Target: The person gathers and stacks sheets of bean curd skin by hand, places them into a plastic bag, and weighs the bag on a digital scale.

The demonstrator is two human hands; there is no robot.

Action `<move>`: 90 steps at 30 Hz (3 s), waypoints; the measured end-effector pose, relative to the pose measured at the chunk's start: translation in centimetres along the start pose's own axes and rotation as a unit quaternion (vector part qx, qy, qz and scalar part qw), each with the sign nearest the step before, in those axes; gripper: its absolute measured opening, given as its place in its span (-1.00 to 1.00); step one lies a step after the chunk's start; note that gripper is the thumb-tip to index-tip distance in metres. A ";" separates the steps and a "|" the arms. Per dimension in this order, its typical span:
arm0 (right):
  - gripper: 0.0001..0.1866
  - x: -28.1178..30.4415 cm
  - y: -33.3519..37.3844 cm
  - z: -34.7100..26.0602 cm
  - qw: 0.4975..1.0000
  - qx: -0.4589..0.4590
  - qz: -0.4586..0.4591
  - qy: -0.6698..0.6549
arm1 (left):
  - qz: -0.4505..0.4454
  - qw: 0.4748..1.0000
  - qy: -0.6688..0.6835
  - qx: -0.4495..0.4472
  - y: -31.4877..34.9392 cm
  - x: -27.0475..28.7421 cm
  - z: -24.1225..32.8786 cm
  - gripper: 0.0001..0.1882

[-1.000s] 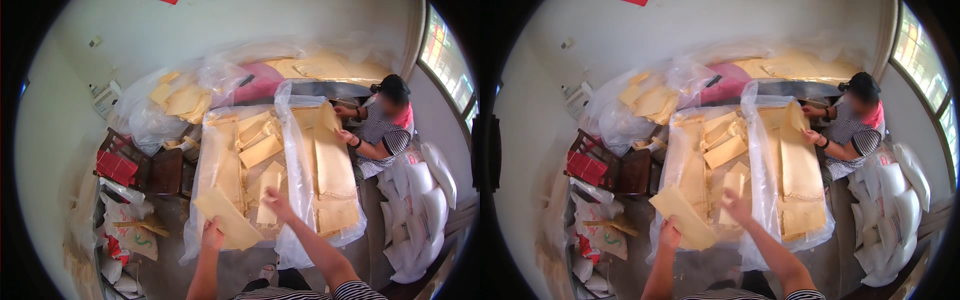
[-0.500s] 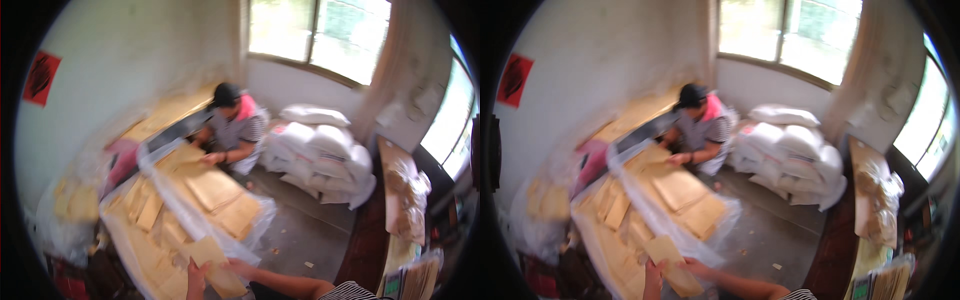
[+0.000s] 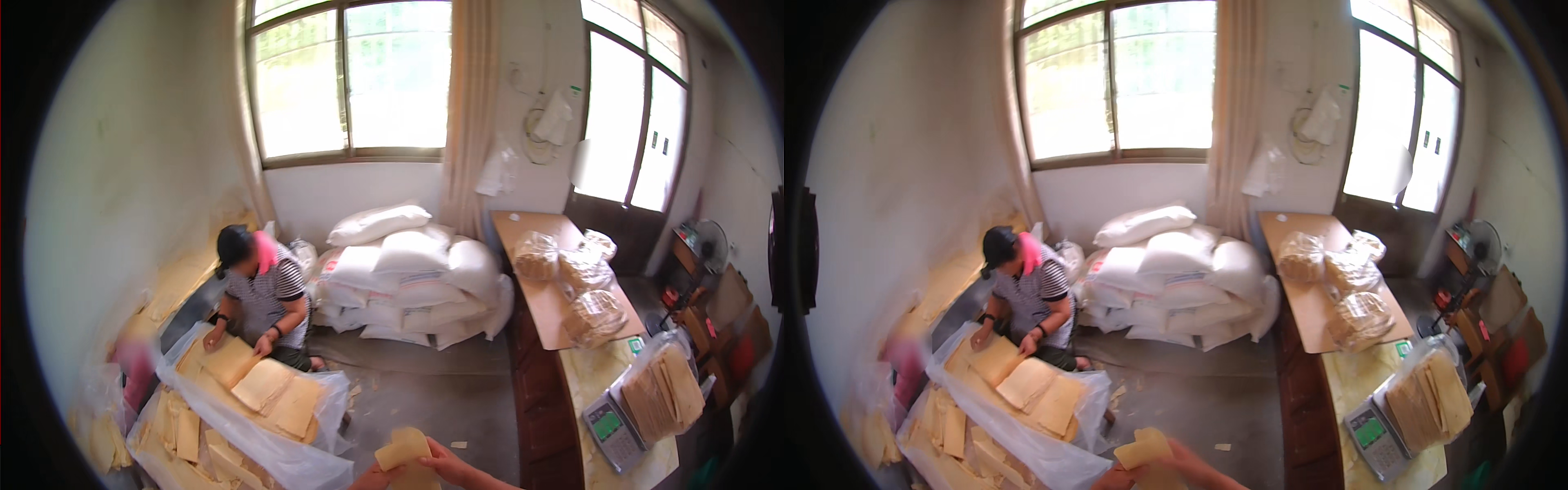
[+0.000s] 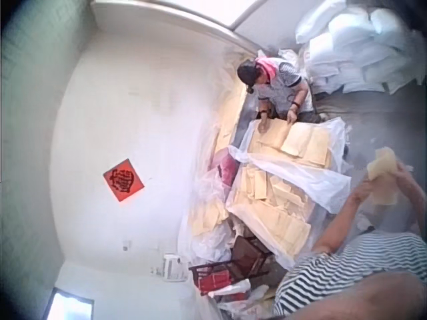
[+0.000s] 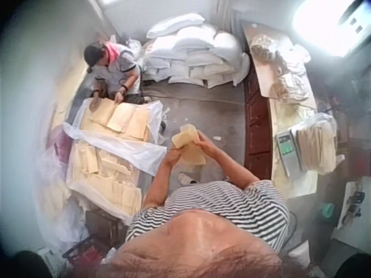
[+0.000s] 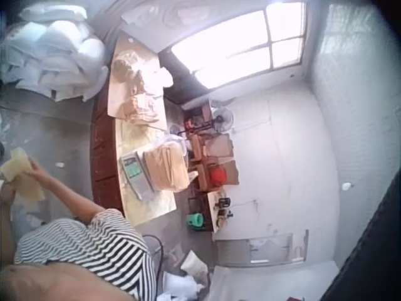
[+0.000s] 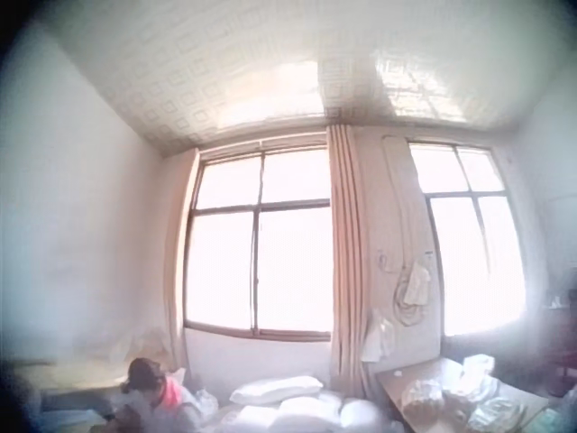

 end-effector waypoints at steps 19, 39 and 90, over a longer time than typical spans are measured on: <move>-0.52 29.0 46.6 -24.3 0.677 0.078 0.570 0.459 | -0.238 0.958 0.149 0.049 -15.9 -60.1 -5.9 -0.43; -0.59 43.2 51.8 -28.1 0.517 0.074 0.611 0.595 | -0.227 0.944 0.057 0.231 -20.7 -62.3 -10.5 -0.57; -0.30 44.2 50.1 -27.1 0.701 -0.057 0.545 0.457 | -0.304 0.937 -0.063 0.159 -16.1 -67.9 -13.2 -0.24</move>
Point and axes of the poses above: each hand's wrist, its own y-axis away from the middle knuckle, its own x-axis out of the back of the hand, z = x × y, the point moved 2 cm from there along -y, towards the middle knuckle, and after that the axes turned 3 degrees about z, right-handed, at the moved point
